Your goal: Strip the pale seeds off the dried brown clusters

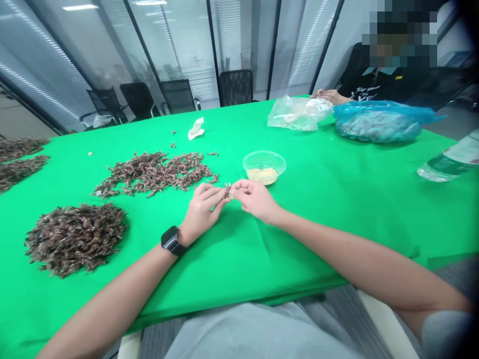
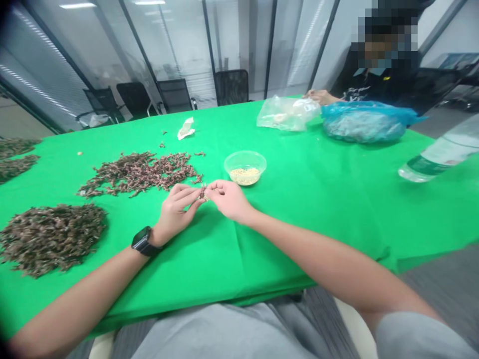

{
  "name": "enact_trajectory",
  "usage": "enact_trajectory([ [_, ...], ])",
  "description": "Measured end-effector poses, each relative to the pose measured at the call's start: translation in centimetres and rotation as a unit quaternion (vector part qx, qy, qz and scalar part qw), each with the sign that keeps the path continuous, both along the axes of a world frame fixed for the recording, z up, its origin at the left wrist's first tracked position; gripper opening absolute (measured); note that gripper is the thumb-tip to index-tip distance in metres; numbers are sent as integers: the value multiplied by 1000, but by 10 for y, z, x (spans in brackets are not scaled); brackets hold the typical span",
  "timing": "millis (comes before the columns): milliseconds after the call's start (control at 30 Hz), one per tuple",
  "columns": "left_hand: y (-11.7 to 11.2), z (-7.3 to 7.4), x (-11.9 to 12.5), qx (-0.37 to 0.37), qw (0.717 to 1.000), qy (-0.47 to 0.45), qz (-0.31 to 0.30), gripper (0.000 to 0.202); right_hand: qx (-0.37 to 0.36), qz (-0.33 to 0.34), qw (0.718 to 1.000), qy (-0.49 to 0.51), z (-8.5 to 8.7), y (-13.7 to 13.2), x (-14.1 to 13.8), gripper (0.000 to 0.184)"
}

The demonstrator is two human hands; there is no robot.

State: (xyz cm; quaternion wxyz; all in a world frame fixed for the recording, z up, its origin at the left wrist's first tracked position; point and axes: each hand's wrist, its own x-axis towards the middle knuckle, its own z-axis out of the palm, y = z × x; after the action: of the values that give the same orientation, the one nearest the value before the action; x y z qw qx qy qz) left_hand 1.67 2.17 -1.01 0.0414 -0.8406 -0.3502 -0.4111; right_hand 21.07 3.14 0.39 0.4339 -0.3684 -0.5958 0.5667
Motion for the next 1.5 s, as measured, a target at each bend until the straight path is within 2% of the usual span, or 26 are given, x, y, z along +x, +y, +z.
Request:
enact_trajectory([
  [100, 3, 2, -5, 32, 999, 38, 3, 27, -39, 23, 999, 20, 4, 1, 2, 35],
  [200, 2, 5, -7, 27, 998, 55, -1, 25, -105, 64, 991, 62, 8, 2, 4, 37],
  [267, -1, 5, -4, -17, 1000, 16, 3, 23, -147, 89, 982, 85, 7, 3, 5, 38],
  [333, -2, 3, 1, -114, 991, -70, 12, 24, -148, 78, 983, 78, 4, 4, 4, 39],
  [400, -3, 0, 7, -248, 954, -171, 6, 29, -99, 37, 994, 34, -2, 6, 3, 38],
  [500, -1, -5, 13, -408, 856, -315, -34, 34, 28, -16, 997, -70, -10, 10, 2, 33],
  [567, -1, -7, 15, -467, 784, -405, -55, 33, 76, -41, 989, -117, -12, 10, 1, 29],
  [633, -1, -6, 14, -505, 724, -463, -78, 31, 81, -52, 984, -147, -12, 10, 2, 28],
  [667, -1, -5, 14, -518, 706, -475, -90, 31, 76, -46, 983, -159, -11, 9, 2, 29],
  [733, -3, -2, 14, -531, 691, -476, -112, 30, 55, -8, 984, -167, -9, 7, 2, 36],
  [833, -4, 0, 16, -529, 703, -456, -134, 30, -15, 78, 990, -120, -7, 4, 1, 41],
  [900, -4, -1, 16, -525, 721, -433, -133, 30, -49, 100, 991, -77, -7, 2, -1, 39],
  [967, -2, -2, 16, -498, 757, -411, -101, 31, -51, 90, 993, -62, -7, 1, -2, 36],
  [1100, 1, -2, 10, -379, 852, -360, 0, 26, -20, 51, 994, -94, -7, 2, -3, 33],
  [1233, 0, 1, 6, -318, 904, -283, 40, 23, 19, 41, 991, -127, -10, 2, -3, 36],
  [1333, -1, 2, 5, -303, 918, -250, 56, 24, 45, 39, 988, -145, -12, 0, -3, 37],
  [1500, -1, 3, 6, -328, 909, -252, 57, 26, 72, 35, 982, -171, -12, -2, -3, 37],
])
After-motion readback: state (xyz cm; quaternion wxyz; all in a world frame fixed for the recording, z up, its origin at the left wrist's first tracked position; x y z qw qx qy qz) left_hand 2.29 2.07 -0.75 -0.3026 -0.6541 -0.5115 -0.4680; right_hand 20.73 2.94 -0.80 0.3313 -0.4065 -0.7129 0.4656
